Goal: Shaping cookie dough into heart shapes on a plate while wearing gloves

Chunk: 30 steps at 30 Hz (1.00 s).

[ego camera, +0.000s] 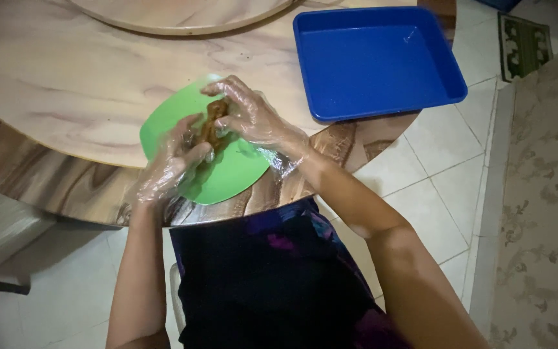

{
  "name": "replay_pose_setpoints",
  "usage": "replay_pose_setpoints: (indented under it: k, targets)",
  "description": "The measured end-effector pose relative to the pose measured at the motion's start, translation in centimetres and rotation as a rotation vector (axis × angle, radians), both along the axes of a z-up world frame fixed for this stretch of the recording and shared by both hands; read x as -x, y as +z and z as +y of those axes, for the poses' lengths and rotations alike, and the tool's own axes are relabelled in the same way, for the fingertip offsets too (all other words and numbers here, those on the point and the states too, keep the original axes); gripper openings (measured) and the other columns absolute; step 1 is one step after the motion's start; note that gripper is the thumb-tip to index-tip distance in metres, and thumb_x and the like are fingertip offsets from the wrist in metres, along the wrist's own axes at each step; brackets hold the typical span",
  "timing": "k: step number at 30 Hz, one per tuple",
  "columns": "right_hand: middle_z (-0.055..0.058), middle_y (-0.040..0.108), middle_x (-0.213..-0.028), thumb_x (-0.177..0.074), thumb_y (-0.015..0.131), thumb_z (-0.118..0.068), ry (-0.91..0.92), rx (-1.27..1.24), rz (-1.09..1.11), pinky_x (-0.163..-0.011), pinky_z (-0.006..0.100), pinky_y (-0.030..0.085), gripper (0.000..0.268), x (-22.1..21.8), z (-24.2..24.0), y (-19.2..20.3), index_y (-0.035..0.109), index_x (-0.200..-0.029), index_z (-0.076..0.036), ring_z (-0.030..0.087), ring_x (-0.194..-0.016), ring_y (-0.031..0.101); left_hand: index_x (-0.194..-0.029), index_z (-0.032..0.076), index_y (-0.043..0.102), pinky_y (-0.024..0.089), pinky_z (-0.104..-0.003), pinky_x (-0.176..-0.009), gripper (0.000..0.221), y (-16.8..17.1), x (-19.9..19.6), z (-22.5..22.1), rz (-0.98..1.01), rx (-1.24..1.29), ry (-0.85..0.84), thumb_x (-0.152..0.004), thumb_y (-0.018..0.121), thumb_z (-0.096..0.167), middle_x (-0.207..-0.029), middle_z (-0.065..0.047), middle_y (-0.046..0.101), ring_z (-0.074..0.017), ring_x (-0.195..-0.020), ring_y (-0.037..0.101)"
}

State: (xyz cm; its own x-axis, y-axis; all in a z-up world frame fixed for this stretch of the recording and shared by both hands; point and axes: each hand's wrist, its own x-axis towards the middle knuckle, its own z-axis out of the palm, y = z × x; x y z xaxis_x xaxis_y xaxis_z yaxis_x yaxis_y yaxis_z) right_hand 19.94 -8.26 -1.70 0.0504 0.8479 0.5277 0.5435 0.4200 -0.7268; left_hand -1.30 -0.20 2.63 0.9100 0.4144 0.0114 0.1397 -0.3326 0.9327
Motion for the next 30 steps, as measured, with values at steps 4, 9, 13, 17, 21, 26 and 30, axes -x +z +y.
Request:
replay_pose_setpoints:
  k: [4,9,13,17,21,26,30]
  targets:
    - [0.018,0.051,-0.130,-0.095,0.077,-0.015,0.120,0.066,0.336,-0.098,0.048,0.060,0.056,0.8,0.5,-1.8,0.046,-0.141,-0.016,0.037,-0.120,0.061,-0.130,-0.005,0.053,0.053,-0.042,-0.073,0.046,-1.9,-0.3,-0.1,-0.074,0.121,0.023,-0.090,0.073,0.006,-0.095,-0.019,0.061,-0.0300,-0.087,0.065]
    - [0.027,0.055,-0.133,-0.094,0.079,-0.025,0.068,0.202,0.227,-0.105,0.061,0.050,0.055,1.5,-0.6,1.1,0.043,-0.135,-0.019,0.052,-0.125,0.054,-0.115,0.002,0.055,0.053,-0.038,-0.064,0.040,-0.8,-1.0,-0.4,-0.118,0.193,0.108,-0.085,0.081,0.010,-0.090,-0.012,0.061,-0.0258,-0.083,0.065]
    - [0.027,0.060,-0.130,-0.091,0.082,-0.026,0.152,0.251,0.280,-0.084,0.047,0.063,0.060,2.0,-0.5,0.1,0.045,-0.138,-0.017,0.038,-0.101,0.071,-0.108,0.001,0.050,0.050,-0.035,-0.052,0.041,-0.7,-1.0,-1.4,-0.180,0.376,0.157,-0.083,0.082,0.007,-0.084,-0.012,0.055,-0.0231,-0.071,0.062]
    - [0.026,0.063,-0.124,-0.093,0.078,-0.017,0.155,0.260,0.218,-0.082,0.050,0.066,0.053,2.0,-0.5,0.6,0.047,-0.136,-0.012,0.043,-0.097,0.072,-0.100,0.004,0.055,0.053,-0.033,-0.064,0.037,-0.2,-0.8,-1.9,-0.214,0.384,0.195,-0.082,0.085,0.013,-0.083,-0.009,0.059,-0.0195,-0.077,0.062]
    - [0.023,0.060,-0.131,-0.094,0.074,-0.014,0.169,0.309,0.215,-0.106,0.061,0.050,0.054,2.3,-1.2,1.8,0.047,-0.140,-0.015,0.046,-0.122,0.060,-0.100,0.006,0.064,0.058,-0.038,-0.066,0.031,1.9,-1.0,-2.4,-0.136,0.253,0.172,-0.083,0.087,0.017,-0.087,-0.013,0.068,-0.0260,-0.079,0.072]
    - [0.027,0.058,-0.135,-0.094,0.066,-0.011,0.217,0.354,0.283,-0.114,0.066,0.040,0.050,2.9,-1.9,4.4,0.050,-0.141,-0.013,0.052,-0.130,0.053,-0.101,0.005,0.068,0.059,-0.041,-0.072,0.031,0.2,-0.9,-1.3,-0.162,0.330,0.164,-0.078,0.088,0.012,-0.091,-0.015,0.072,-0.0263,-0.082,0.070]
    - [0.024,0.059,-0.133,-0.095,0.066,-0.008,0.222,0.405,0.303,-0.115,0.065,0.037,0.052,2.6,-1.5,2.0,0.049,-0.143,-0.016,0.048,-0.130,0.054,-0.096,0.006,0.070,0.060,-0.038,-0.069,0.024,-2.6,-0.5,-0.2,-0.181,0.301,0.087,-0.079,0.085,0.010,-0.088,-0.014,0.074,-0.0262,-0.076,0.071]
